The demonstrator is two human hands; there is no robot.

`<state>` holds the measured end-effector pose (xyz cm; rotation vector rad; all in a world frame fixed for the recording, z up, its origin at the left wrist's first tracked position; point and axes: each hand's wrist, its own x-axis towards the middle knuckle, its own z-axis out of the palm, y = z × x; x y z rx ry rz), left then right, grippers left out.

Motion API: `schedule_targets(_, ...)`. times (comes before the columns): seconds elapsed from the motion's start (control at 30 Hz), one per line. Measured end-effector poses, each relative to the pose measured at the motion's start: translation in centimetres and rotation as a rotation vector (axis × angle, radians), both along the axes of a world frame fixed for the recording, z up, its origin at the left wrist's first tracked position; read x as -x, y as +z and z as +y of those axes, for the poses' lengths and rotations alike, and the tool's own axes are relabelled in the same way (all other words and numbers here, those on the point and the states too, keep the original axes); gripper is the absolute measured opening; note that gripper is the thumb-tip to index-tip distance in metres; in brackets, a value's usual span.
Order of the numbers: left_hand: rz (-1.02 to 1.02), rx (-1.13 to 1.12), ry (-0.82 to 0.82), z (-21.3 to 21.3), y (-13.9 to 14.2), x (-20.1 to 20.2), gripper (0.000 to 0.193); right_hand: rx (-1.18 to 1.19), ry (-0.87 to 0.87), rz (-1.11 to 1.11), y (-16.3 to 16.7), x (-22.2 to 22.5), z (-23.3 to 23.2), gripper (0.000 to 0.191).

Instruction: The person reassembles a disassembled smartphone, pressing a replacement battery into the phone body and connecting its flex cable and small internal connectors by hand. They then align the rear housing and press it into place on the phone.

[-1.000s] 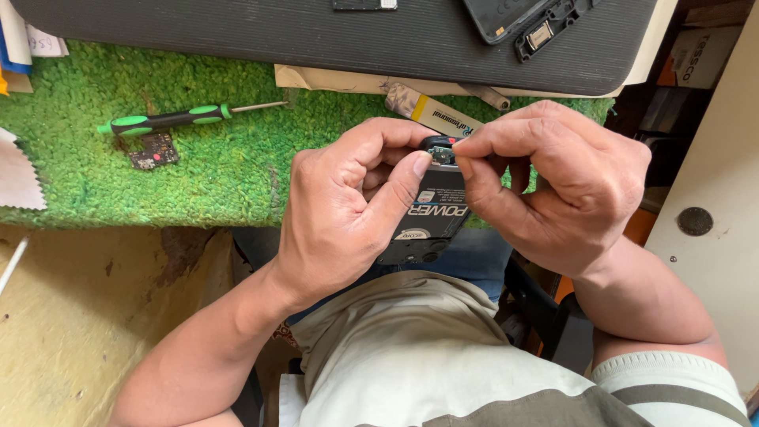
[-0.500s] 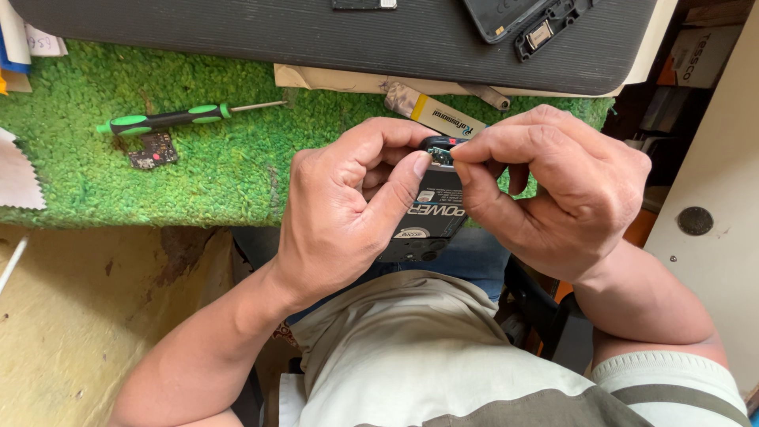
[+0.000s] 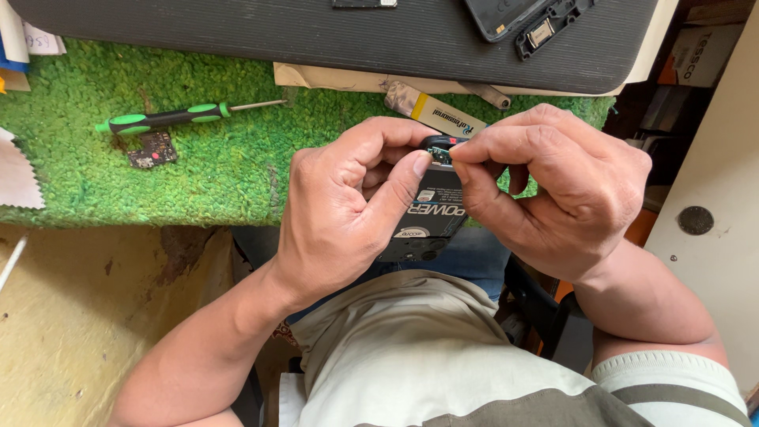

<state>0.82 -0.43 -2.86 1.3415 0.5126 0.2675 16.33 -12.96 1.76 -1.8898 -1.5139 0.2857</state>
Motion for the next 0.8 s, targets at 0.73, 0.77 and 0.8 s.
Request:
schedule_targets(0.73,-0.007,-0.036,0.005,0.1,0.12,-0.05,0.018,0.052,-0.006,0.091,0.44,0.19,-0.03,0.011)
schedule_targets(0.77,0.033,-0.017,0.003,0.08,0.08,-0.02,0.019,0.046,-0.014,0.088,0.37,0.26,-0.03,0.011)
schedule_targets(0.8,0.073,0.002,0.0,0.03,0.05,-0.01,0.021,0.041,-0.024,0.085,0.3,0.3,-0.04,0.011)
